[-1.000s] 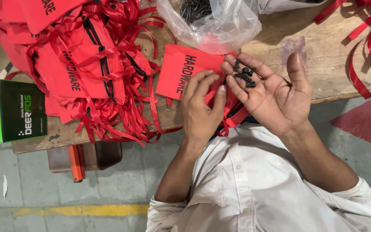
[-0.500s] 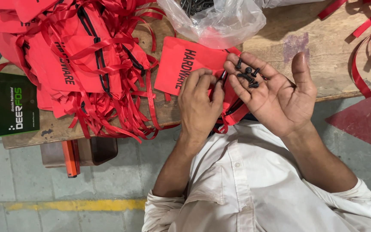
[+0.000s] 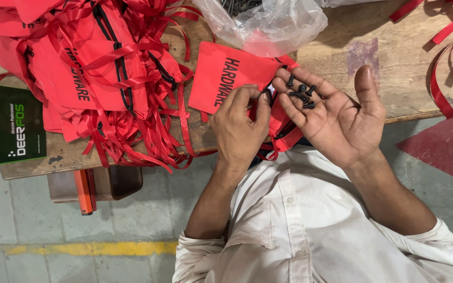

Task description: Manually packing small hardware components into labeled red fabric pouches.

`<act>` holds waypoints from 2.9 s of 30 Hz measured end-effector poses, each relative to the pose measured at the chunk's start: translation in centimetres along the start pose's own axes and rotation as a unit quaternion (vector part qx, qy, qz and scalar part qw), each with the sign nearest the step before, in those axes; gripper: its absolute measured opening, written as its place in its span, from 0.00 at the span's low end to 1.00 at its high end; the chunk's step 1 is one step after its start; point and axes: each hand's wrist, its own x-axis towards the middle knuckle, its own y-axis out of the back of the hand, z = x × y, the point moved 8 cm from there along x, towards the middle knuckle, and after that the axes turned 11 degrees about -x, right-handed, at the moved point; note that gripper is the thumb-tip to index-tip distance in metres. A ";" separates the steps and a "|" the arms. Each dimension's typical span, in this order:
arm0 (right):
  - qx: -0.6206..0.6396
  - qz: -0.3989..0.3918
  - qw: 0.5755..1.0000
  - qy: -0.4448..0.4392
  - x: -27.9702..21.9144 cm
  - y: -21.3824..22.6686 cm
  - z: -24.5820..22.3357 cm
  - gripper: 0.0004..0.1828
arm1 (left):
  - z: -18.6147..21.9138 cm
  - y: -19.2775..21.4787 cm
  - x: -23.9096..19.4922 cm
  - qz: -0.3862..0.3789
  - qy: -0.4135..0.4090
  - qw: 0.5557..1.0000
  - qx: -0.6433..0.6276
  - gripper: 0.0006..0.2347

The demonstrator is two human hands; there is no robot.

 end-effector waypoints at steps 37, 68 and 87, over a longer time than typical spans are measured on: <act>-0.273 -0.041 0.951 -0.136 4.8 -6.2 2.9 0.47 | 3.9 4.6 1.8 0.012 -0.037 0.998 -0.041 0.03; -0.949 -0.102 0.260 0.145 0.3 -5.4 3.7 0.16 | -1.9 0.6 -9.6 0.027 0.114 0.923 -0.366 0.20; -0.927 -0.113 0.315 0.167 -0.2 -6.4 3.3 0.22 | -4.6 -2.0 -10.1 0.030 0.215 0.836 -0.505 0.17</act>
